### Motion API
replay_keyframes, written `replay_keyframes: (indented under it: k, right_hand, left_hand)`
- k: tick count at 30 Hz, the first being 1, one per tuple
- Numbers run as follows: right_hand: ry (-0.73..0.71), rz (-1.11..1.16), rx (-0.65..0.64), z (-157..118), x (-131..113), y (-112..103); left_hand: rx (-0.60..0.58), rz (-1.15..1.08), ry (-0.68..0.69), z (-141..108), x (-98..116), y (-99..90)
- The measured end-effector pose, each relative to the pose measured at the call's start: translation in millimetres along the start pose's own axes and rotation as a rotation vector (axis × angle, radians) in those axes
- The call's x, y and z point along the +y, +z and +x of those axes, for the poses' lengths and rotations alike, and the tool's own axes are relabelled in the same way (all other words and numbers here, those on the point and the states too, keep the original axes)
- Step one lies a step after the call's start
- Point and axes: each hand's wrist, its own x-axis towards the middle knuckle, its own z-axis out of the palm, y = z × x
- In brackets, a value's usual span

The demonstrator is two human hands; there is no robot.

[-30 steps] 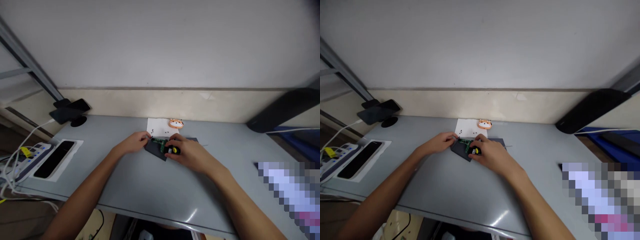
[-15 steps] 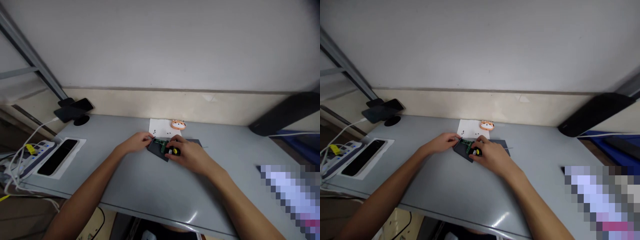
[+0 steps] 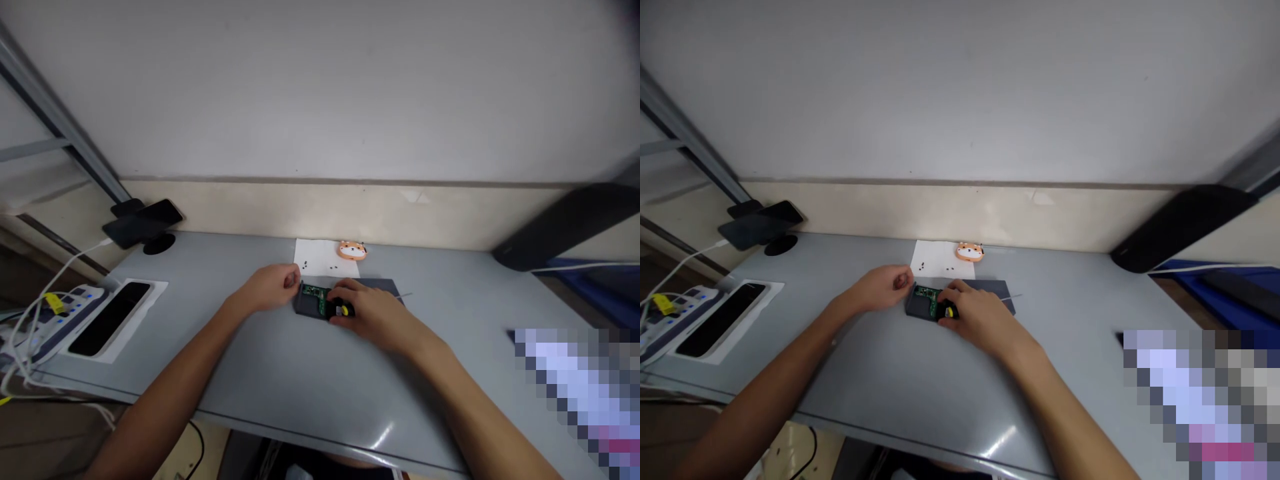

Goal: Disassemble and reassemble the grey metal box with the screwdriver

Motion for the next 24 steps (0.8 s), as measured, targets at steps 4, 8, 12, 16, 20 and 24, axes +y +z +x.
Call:
replay_keyframes:
  k: [4, 8, 12, 16, 20, 24]
  right_hand:
    - [-0.022, 0.08, 0.046, -1, 5, -3]
    - [-0.016, 0.123, 0.293, 0, 10, -11]
    - [-0.035, 0.196, 0.633, 1, 5, -22]
    - [-0.05, 0.144, 0.995, 0, 0, -27]
    - [0.07, 0.235, 1.254, 1, 9, -23]
    - [0.208, 0.505, 1.268, 6, 23, -17]
  left_hand:
    - [0.29, 0.092, 0.113, 1, 15, 7.2]
    - [0.248, 0.115, 0.397, 0, 26, 22.8]
    - [0.101, 0.089, 0.447, -1, 30, 38.4]
    - [0.028, 0.02, 0.413, -2, 29, 45.0]
    - [-0.011, 0.005, 0.397, 0, 26, 43.9]
    - [-0.014, -0.009, 0.428, 2, 22, 44.7]
